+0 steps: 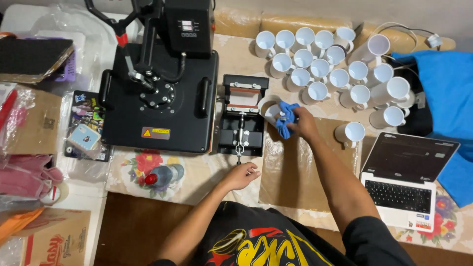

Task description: Preparing a digital design on a laptop and then wrapping a mug with a transfer sheet to place it in a heat press for sublimation.

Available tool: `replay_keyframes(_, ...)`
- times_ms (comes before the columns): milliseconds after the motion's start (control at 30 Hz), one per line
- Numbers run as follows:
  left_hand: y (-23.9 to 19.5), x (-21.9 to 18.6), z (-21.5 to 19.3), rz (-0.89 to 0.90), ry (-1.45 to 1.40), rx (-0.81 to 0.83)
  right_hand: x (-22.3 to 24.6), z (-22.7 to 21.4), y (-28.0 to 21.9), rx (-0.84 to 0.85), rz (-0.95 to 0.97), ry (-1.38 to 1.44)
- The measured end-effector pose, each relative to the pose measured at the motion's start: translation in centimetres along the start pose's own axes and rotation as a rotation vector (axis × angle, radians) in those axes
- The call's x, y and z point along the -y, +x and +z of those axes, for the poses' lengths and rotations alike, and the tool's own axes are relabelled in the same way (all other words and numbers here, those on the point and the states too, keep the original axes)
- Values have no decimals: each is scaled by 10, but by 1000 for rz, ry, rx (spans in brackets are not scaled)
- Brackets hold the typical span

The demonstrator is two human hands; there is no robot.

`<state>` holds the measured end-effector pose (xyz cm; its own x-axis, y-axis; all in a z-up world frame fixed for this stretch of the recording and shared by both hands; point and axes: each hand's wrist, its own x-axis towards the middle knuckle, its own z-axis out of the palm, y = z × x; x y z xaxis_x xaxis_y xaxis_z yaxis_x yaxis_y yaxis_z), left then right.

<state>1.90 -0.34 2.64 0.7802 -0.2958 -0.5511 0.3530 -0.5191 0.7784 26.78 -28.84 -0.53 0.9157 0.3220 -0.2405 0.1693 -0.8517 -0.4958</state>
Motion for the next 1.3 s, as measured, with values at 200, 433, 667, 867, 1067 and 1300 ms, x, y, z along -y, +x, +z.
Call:
replay_keyframes(200,53,-28,19,131,-77,-102,-66,79,-114,-276,98,465)
replay_keyframes(433,80,-98,51,319,408,-440,-79,130,-193,-485,124,342)
replay_keyframes(667,172,-78,56,282,577,-374,-73,121,-221,-548,62,307)
replay_keyframes(867,187,-65,50,86,496,-429,-117,117,-238,-532,-4,249)
replay_keyframes(1067,183,-63,76,-32,439,-572,-153,81,-245,-570,21,263)
replay_keyframes(1300,133,-58,152,-232,302,-653,-172,43,-201,-539,36,255)
